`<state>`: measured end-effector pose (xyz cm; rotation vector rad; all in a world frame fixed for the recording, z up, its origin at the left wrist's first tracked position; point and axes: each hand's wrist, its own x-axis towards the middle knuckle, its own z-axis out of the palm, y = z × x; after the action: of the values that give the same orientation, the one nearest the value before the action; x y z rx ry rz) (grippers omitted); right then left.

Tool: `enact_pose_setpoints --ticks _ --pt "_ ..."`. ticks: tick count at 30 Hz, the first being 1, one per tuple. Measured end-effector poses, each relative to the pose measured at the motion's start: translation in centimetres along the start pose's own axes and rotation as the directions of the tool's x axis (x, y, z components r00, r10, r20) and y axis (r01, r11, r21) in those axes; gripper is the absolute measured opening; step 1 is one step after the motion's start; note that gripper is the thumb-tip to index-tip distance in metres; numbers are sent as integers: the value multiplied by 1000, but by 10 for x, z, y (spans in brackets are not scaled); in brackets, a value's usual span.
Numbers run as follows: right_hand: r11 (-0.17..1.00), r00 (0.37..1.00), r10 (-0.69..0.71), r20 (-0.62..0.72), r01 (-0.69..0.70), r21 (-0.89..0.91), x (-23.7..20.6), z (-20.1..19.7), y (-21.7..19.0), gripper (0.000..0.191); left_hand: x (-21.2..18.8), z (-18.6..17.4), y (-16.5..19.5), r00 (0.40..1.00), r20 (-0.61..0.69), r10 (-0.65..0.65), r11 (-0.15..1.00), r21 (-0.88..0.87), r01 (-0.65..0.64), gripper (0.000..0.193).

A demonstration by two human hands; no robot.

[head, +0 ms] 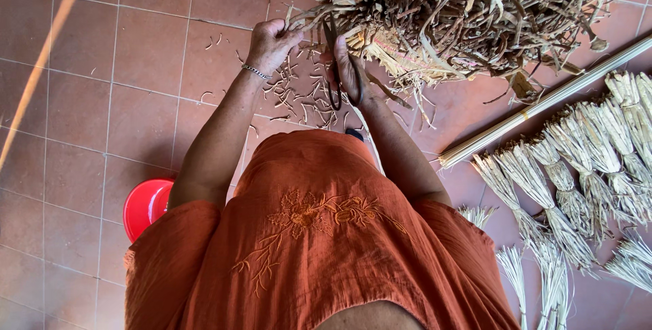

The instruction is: The person uses shears to trim and separate dried plant material from a large bundle. They repeatedly cut small sections and drop them onto the tiled floor, working through the bundle methodically.

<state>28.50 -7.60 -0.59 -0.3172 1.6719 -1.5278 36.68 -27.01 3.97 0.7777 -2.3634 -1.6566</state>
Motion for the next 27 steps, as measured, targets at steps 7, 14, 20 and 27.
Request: enact_pose_setpoints --ticks 7,14,20,27 --pt "993 997 73 12 -72 -89 22 5 -18 105 -11 2 -5 1000 -17 21 999 -32 -22 10" --pt "991 996 94 -6 -94 -91 19 8 -24 104 -13 -3 -5 988 -135 75 974 224 -44 17" --pt "987 1000 9 -29 -13 -163 10 7 -17 104 -13 8 21 863 -20 505 411 885 -220 75" --pt "984 1000 6 4 -5 -176 17 7 -23 107 26 33 40 917 149 369 476 818 -324 49"
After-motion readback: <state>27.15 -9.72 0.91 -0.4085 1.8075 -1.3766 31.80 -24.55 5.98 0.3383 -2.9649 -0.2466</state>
